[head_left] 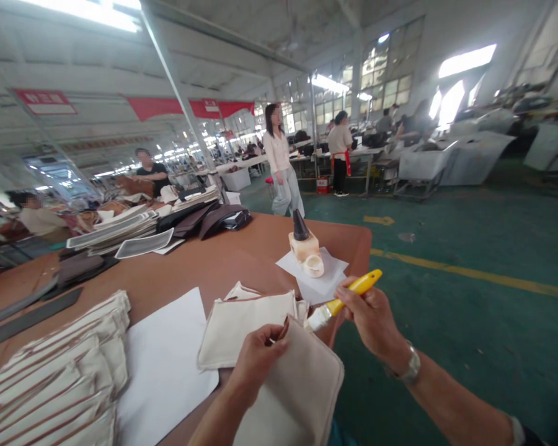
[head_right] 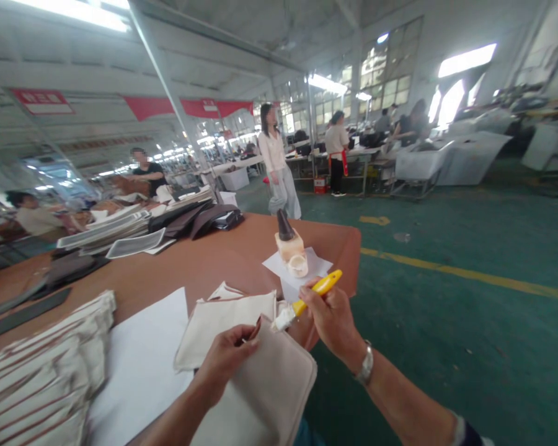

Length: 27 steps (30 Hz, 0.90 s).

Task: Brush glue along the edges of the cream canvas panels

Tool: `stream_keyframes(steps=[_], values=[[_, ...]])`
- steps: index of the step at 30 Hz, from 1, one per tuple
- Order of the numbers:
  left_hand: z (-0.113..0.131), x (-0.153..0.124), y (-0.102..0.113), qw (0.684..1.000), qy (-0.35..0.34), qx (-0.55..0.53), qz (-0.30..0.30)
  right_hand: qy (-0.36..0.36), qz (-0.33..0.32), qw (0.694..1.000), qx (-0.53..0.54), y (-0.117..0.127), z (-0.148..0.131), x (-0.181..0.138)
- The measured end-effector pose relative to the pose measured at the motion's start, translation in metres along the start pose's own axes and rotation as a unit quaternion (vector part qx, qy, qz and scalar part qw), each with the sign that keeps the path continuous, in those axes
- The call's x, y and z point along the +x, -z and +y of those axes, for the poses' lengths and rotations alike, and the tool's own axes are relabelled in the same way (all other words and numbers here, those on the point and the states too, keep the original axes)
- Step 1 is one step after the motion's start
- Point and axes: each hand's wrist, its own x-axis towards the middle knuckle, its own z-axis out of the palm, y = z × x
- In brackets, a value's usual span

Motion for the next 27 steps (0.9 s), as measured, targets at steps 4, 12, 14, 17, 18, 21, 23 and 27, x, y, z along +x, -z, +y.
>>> stream_keyframes(steps=[4, 12, 14, 17, 18, 21, 23, 27], values=[[0.021, -0.028, 0.0, 0.992, -0.007, -0.114, -0.051, 0.029, -0.066, 0.997, -0.031, -0.011, -0.023, -0.003], [0.04, -0.057, -0.002, 0.97, 0.01, -0.211, -0.118, 0.086, -0.056, 0.993, -0.064, -0.012, -0.049, 0.003], [0.04, -0.059, -0.002, 0.968, 0.013, -0.218, -0.123, 0.091, -0.078, 0.99, -0.069, -0.011, -0.055, -0.002], [0.042, -0.064, -0.001, 0.967, 0.008, -0.215, -0.136, 0.104, -0.1, 0.986, -0.081, -0.012, -0.058, -0.01], [0.044, -0.066, 0.0, 0.97, -0.003, -0.199, -0.138, 0.11, -0.088, 0.987, -0.082, -0.012, -0.058, -0.011], [0.052, -0.077, 0.007, 0.988, -0.112, -0.04, -0.098, 0.115, -0.029, 0.99, -0.076, -0.006, -0.06, -0.01], [0.06, -0.087, 0.011, 0.959, -0.245, 0.131, -0.052, 0.107, -0.017, 0.993, -0.038, 0.001, -0.067, -0.009], [0.081, -0.114, 0.016, 0.748, -0.521, 0.406, 0.062, 0.092, -0.053, 0.99, 0.096, 0.013, -0.091, -0.015]])
